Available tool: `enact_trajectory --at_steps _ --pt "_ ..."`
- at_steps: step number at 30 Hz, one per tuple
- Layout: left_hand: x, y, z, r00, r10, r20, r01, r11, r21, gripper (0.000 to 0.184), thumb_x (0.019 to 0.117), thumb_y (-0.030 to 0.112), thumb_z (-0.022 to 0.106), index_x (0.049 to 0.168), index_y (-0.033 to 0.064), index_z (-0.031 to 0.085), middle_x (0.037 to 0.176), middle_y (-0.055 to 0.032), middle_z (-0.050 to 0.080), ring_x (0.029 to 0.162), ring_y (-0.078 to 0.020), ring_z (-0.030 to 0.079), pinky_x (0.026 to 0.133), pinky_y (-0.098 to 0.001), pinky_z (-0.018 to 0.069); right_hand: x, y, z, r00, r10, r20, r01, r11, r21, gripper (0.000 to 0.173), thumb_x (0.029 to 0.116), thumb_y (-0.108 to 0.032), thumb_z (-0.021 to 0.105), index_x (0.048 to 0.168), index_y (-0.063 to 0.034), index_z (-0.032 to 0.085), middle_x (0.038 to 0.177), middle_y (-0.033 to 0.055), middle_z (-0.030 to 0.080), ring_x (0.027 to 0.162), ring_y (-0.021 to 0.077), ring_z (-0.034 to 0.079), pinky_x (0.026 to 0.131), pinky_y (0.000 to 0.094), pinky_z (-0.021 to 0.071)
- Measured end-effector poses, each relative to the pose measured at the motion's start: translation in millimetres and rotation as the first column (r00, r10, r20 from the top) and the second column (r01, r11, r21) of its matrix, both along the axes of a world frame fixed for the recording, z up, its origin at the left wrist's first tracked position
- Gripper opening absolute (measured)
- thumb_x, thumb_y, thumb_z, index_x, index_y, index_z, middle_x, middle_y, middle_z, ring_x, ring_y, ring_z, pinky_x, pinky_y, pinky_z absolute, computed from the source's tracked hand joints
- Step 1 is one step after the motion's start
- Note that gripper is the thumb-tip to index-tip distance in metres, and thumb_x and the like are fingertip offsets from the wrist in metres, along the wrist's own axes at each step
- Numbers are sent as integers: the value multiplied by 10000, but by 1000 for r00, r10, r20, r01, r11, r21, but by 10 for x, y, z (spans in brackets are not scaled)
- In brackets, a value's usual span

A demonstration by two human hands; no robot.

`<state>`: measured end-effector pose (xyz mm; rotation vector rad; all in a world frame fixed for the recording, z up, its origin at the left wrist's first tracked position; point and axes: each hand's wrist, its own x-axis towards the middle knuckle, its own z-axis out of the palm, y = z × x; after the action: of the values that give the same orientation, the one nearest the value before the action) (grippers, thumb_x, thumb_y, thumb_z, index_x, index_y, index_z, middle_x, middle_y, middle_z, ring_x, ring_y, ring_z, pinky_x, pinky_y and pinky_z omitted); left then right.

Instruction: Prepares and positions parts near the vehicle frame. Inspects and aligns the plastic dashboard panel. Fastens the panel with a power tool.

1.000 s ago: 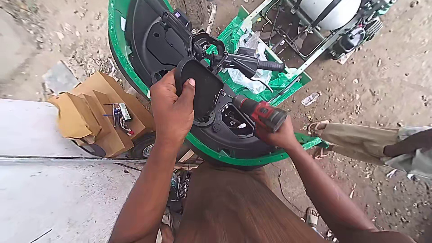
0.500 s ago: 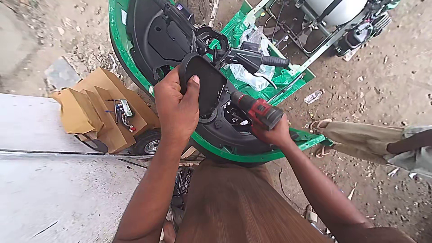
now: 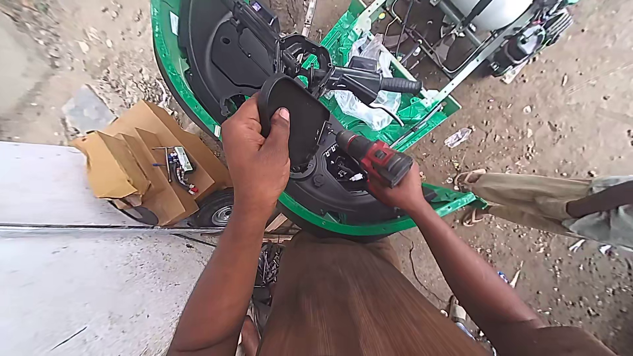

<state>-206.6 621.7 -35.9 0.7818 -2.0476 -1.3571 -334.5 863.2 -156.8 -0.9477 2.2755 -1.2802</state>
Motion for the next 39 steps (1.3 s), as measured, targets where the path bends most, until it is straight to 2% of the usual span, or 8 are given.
enact_trajectory --at_steps 6,12,17,23,25,30,36,39 --pt "-28 41 -9 1000 -27 16 27 1000 -3 170 1033 79 575 1165 16 661 990 -36 744 901 -112 735 834 -318 637 -5 -35 30 1000 -27 -14 28 998 57 316 760 -247 797 1003 -76 691 919 41 718 866 117 703 803 364 592" --pt "-199 108 -261 954 -109 278 127 991 -45 249 1029 136 563 1221 68 706 1010 -15 750 901 -34 702 833 -258 590 -185 -41 55 996 88 4 -87 966 242 337 774 -206 808 1056 -56 700 970 113 727 919 239 716 820 496 574" --pt "-446 105 -578 897 -218 383 250 968 -34 255 1013 113 560 1207 72 720 1003 -55 751 900 -103 703 837 -340 570 -471 -52 -233 982 189 15 -177 884 433 366 762 -295 802 988 -43 664 966 146 693 925 306 693 803 567 552" --pt "-793 41 -819 749 -391 535 468 884 -8 197 984 105 569 1092 75 730 959 -81 732 904 -180 694 842 -434 547 -641 -43 -515 950 310 36 -293 847 445 369 775 -249 792 1056 -33 690 1034 164 708 1006 320 694 880 566 546" --pt "-863 55 -899 706 -417 573 506 862 3 175 981 108 573 1075 67 716 970 -89 723 921 -198 689 850 -447 542 -610 -26 -595 949 311 41 -296 845 445 370 788 -278 781 1048 -31 690 1030 171 710 1002 326 697 872 573 545" --pt "-1012 67 -934 650 -398 647 527 850 -8 134 959 98 579 1018 57 693 939 -99 698 913 -223 673 820 -458 530 -626 -72 -730 955 296 30 -279 858 431 360 813 -300 762 1050 -38 690 1033 160 716 1011 311 699 889 560 547" --pt "-1103 151 -992 607 -384 696 542 840 -9 96 932 67 598 987 43 673 956 -121 684 938 -260 665 832 -474 527 -591 -130 -764 952 306 22 -278 827 489 400 795 -307 786 1013 7 671 1023 215 697 1003 378 689 865 607 533" --pt "-1126 164 -995 587 -375 717 555 832 -19 123 942 74 594 1037 38 665 1030 -137 680 1014 -278 659 879 -484 531 -566 -117 -783 951 308 -1 -266 824 501 417 783 -330 786 991 9 661 1010 212 691 985 377 689 841 595 536"
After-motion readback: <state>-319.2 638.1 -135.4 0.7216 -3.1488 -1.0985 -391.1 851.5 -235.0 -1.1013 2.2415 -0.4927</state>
